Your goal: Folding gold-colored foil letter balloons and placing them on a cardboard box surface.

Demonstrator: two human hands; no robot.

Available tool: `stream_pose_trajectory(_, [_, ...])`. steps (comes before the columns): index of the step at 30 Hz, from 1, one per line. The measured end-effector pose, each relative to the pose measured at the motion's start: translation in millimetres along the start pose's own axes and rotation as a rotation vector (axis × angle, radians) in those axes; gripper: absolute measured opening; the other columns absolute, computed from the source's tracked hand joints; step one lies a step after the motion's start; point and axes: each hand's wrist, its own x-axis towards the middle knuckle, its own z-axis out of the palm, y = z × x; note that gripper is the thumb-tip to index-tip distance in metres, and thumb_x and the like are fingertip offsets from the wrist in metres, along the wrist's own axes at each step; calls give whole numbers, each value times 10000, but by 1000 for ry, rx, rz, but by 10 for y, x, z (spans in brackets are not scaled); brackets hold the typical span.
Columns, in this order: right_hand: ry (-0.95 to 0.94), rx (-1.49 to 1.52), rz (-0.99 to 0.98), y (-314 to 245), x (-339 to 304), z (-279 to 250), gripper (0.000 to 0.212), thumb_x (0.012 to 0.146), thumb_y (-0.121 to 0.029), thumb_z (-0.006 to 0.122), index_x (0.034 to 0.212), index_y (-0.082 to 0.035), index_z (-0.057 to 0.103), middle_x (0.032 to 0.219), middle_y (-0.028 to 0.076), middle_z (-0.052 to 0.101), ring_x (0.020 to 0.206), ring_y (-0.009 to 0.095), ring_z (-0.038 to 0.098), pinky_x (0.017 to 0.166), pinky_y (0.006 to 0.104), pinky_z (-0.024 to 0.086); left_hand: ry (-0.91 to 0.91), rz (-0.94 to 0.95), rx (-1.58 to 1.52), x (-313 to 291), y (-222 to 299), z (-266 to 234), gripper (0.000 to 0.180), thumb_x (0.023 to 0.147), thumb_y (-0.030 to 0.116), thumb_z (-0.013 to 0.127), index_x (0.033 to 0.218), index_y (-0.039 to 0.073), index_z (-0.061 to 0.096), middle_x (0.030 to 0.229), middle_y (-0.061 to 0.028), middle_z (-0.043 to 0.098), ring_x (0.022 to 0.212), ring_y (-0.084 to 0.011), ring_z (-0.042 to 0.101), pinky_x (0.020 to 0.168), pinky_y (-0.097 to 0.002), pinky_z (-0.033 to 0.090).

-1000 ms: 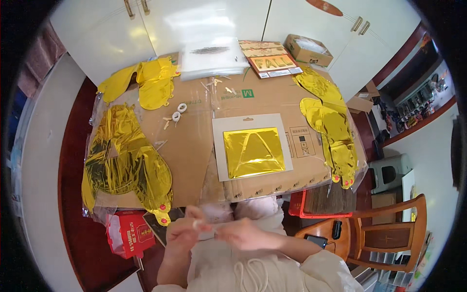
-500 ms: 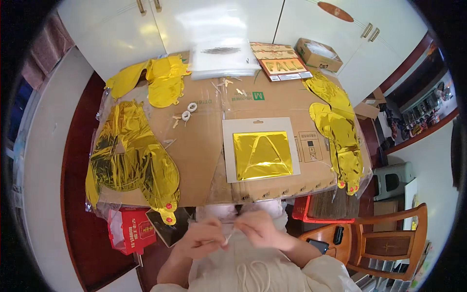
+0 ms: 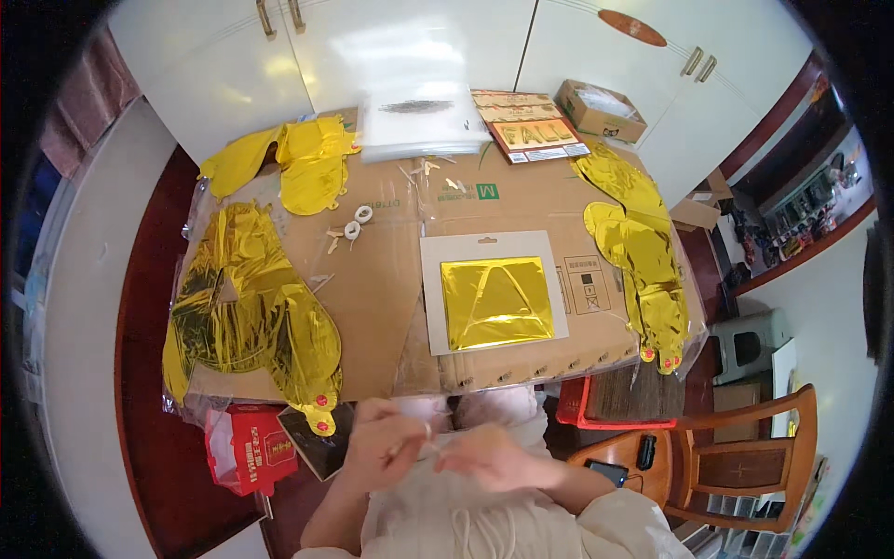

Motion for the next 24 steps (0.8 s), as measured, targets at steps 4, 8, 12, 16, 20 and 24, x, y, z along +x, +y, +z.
stream_pose_trajectory(4, [17,-144,203,170,-12,121,139,871,-130,521,889,-59,639,787,84,651,709,286,639,607,382,498,67,-110,-838,-54,76,78,213,780,32,595,971,39,691,900,-45,685,888,-195,508,770,-342,420])
stream_pose_trajectory(8, [-82,-149,25,36,-94,73,134,871,-123,535,892,-40,639,813,110,655,707,301,635,602,380,495,77,-125,-346,-23,-2,46,229,767,92,630,984,39,685,905,-50,690,820,-201,517,739,-353,415])
stream_pose_trajectory(12, [78,-55,279,112,41,105,123,888,-132,545,878,-35,619,765,154,625,709,339,629,603,394,500,23,-198,-1088,-124,61,66,176,789,119,633,935,33,679,884,-56,682,814,-197,502,731,-351,411])
stream_pose_trajectory(16, [-93,-69,136,1,-44,84,134,889,-138,548,897,-33,630,812,146,650,758,331,647,638,384,517,51,-25,-294,28,-18,15,136,810,53,623,930,0,659,872,-43,666,797,-196,524,745,-343,420])
stream_pose_trajectory(20, [110,-188,215,126,68,104,128,861,-135,577,904,-26,628,788,151,644,702,331,637,605,392,515,97,-69,-810,-149,-108,102,120,818,64,626,912,1,665,871,-47,664,795,-198,513,748,-335,412])
stream_pose_trajectory(24, [-44,-219,38,41,-83,141,119,852,-127,577,910,-38,631,753,145,641,687,330,644,577,394,513,64,-59,2,36,-11,10,115,812,35,610,907,3,666,853,-61,661,799,-194,517,762,-341,403])
